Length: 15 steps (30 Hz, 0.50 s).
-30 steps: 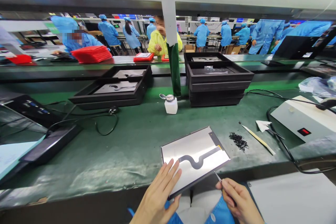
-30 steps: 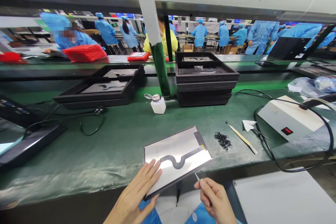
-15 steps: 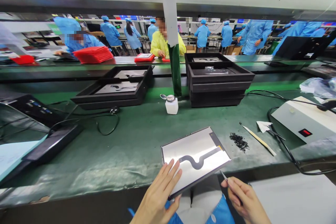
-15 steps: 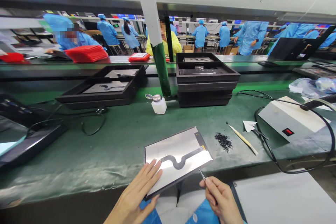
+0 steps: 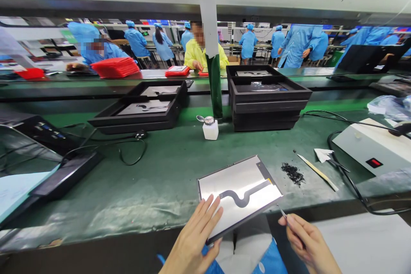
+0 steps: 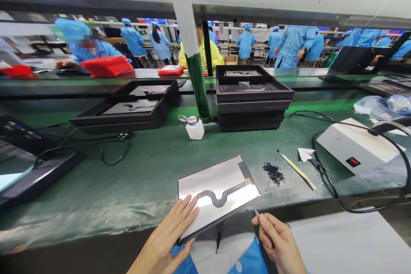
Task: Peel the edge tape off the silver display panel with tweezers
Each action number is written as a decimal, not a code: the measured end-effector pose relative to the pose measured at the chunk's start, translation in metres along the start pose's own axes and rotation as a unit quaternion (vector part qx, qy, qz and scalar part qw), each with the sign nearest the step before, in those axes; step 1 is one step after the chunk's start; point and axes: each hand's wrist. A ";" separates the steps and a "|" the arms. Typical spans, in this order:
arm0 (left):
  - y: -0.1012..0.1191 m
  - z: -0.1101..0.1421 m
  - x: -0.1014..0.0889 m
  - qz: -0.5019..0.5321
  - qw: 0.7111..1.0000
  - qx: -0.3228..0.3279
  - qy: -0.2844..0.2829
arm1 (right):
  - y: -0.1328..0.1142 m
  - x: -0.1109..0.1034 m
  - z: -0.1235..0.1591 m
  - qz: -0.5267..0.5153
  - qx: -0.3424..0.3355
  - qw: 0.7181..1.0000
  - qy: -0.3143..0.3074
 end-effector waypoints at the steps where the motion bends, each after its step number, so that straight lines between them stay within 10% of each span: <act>1: 0.000 0.000 0.000 -0.002 1.000 0.000 -0.002 | -0.002 0.000 0.000 0.000 0.001 1.000 0.002; 15: -0.014 -0.007 -0.009 0.031 0.999 -0.004 -0.029 | -0.032 0.007 0.016 -0.005 0.019 0.999 0.031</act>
Point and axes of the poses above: each hand's wrist, its own z-axis away from the middle knuckle, its own x-axis out of the palm, y = z × x, and after that the axes turned 15 degrees about z, right-handed
